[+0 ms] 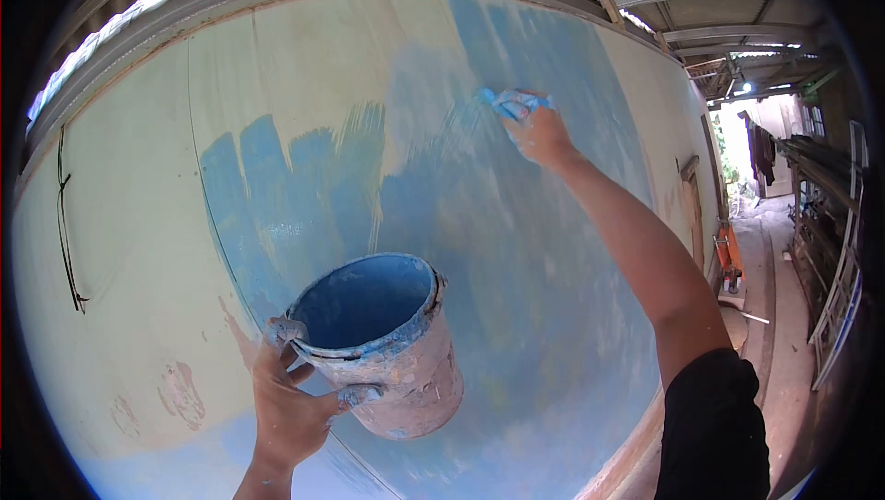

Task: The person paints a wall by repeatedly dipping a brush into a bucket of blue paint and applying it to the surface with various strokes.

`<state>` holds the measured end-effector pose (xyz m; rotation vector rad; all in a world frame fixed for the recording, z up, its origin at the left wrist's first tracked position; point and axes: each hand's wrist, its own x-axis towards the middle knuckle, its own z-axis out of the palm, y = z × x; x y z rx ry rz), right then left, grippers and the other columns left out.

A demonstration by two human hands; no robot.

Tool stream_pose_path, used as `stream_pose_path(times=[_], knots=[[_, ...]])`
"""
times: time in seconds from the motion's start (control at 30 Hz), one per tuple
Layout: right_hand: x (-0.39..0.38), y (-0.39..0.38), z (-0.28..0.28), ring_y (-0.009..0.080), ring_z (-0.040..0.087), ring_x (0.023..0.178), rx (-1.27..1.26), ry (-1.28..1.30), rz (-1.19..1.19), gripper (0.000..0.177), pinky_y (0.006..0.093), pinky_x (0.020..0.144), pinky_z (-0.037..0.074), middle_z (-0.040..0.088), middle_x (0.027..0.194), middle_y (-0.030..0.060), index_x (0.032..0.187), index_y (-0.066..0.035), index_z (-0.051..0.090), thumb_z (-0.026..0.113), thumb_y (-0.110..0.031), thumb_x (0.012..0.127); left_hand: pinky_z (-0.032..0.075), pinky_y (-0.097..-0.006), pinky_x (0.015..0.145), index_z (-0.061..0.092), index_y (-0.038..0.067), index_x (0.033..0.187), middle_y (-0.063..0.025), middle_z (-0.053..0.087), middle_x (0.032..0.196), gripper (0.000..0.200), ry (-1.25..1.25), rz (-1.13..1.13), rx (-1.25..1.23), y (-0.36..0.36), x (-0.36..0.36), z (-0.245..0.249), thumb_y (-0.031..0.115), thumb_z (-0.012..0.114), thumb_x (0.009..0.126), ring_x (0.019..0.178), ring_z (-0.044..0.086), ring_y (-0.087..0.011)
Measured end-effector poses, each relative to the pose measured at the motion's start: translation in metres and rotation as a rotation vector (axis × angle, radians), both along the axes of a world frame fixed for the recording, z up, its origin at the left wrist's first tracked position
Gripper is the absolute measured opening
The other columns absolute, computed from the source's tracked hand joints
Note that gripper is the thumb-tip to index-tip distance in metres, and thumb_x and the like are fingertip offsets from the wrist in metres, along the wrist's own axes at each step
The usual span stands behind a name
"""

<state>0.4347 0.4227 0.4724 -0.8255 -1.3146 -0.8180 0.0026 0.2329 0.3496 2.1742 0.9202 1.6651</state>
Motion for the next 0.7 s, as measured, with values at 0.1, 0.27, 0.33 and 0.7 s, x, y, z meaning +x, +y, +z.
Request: stream_pose_path(times=[0.1,0.27,0.33,0.7], knots=[[-0.022,0.016,-0.029,0.038,0.062,0.112,0.003,-0.187,-0.071,0.027,0.0484,0.095,0.05,0.069,0.114,0.0147,0.113,-0.011,0.071,0.07,-0.021,0.088,0.052,-0.0484,0.1,0.052,0.009,0.119,-0.0072,0.064,0.125,0.076,0.022,-0.013,-0.005,-0.003,0.002,0.001,0.01,0.1,0.06,0.119,0.063,-0.0251],[-0.082,-0.056,-0.072,0.0338,0.068,0.101,-0.005,-0.499,0.013,0.027,0.0461,0.087,0.055,0.07,0.105,0.0121,0.112,-0.011,0.072,0.071,-0.017,0.085,0.051,-0.0493,0.102,0.055,0.008,0.123,-0.0082,0.064,0.129,0.075,0.057,-0.049,0.036,-0.003,0.001,-0.002,0.012,0.099,0.062,0.121,0.063,-0.0257],[-0.095,-0.086,-0.067,0.0312,0.069,0.1,-0.231,-0.672,0.137,0.023,0.0429,0.086,0.056,0.071,0.105,0.0105,0.109,-0.012,0.073,0.072,-0.014,0.086,0.051,-0.0484,0.102,0.054,0.008,0.13,-0.0082,0.063,0.13,0.081,0.05,-0.075,0.059,0.005,-0.004,-0.008,0.012,0.099,0.062,0.121,0.063,-0.0255],[-0.111,-0.176,-0.006,0.0208,0.071,0.103,-0.388,-0.342,0.815,0.03,0.0343,0.093,0.054,0.075,0.111,0.0114,0.115,0.0,0.073,0.077,-0.004,0.085,0.056,-0.0426,0.097,0.055,0.003,0.124,-0.0128,0.058,0.135,0.076,0.107,-0.107,0.189,0.02,0.007,-0.033,0.011,0.099,0.062,0.122,0.063,-0.0261]])
